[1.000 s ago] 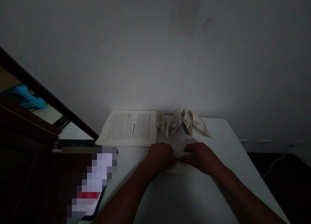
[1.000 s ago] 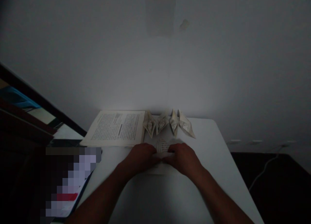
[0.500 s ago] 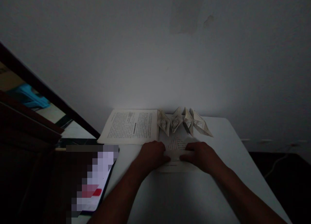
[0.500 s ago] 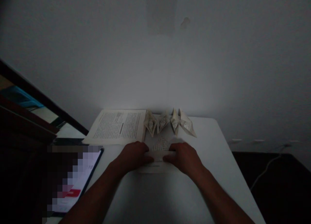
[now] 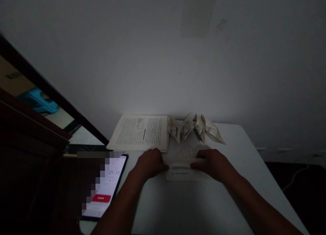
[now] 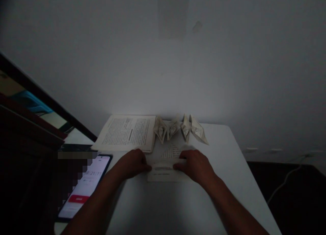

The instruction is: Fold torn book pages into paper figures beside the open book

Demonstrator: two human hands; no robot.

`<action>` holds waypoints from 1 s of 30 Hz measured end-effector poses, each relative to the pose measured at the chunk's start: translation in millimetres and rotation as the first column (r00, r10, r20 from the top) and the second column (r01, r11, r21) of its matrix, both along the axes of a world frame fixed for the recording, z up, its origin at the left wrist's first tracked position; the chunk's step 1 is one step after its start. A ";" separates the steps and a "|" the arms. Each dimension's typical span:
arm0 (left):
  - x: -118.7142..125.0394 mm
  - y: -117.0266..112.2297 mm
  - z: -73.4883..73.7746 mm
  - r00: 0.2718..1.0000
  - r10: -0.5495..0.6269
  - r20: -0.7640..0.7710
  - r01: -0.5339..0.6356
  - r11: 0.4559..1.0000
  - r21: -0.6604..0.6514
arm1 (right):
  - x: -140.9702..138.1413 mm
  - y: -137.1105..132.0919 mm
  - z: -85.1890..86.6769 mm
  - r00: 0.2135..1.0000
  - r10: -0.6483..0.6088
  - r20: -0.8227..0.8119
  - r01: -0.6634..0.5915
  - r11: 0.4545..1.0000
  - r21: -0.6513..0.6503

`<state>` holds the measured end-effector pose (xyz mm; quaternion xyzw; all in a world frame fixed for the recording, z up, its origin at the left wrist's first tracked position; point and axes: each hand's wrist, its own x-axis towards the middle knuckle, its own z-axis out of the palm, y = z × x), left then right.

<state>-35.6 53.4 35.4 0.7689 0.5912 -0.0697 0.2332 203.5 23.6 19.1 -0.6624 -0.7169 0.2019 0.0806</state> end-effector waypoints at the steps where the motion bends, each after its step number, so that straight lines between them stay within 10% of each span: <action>1: -1.5 -2.1 1.8 1.000 -0.001 -0.003 0.001 1.000 0.001 | -0.2 0.2 0.3 1.000 0.000 0.001 0.000 1.000 0.000; 9: 37.3 -35.0 7.2 0.978 -0.113 0.173 0.066 0.964 0.257 | -1.2 2.4 0.3 1.000 -0.001 0.027 0.001 1.000 -0.006; 17: 66.5 -21.7 -21.1 0.944 -0.300 0.137 0.265 0.937 0.225 | -0.8 1.9 -2.0 1.000 0.012 0.020 -0.012 1.000 0.014; 30: 65.9 -17.0 -22.1 0.953 -0.288 0.099 0.267 0.946 0.182 | 13.5 3.2 -9.7 0.999 -0.045 0.008 0.045 0.999 -0.002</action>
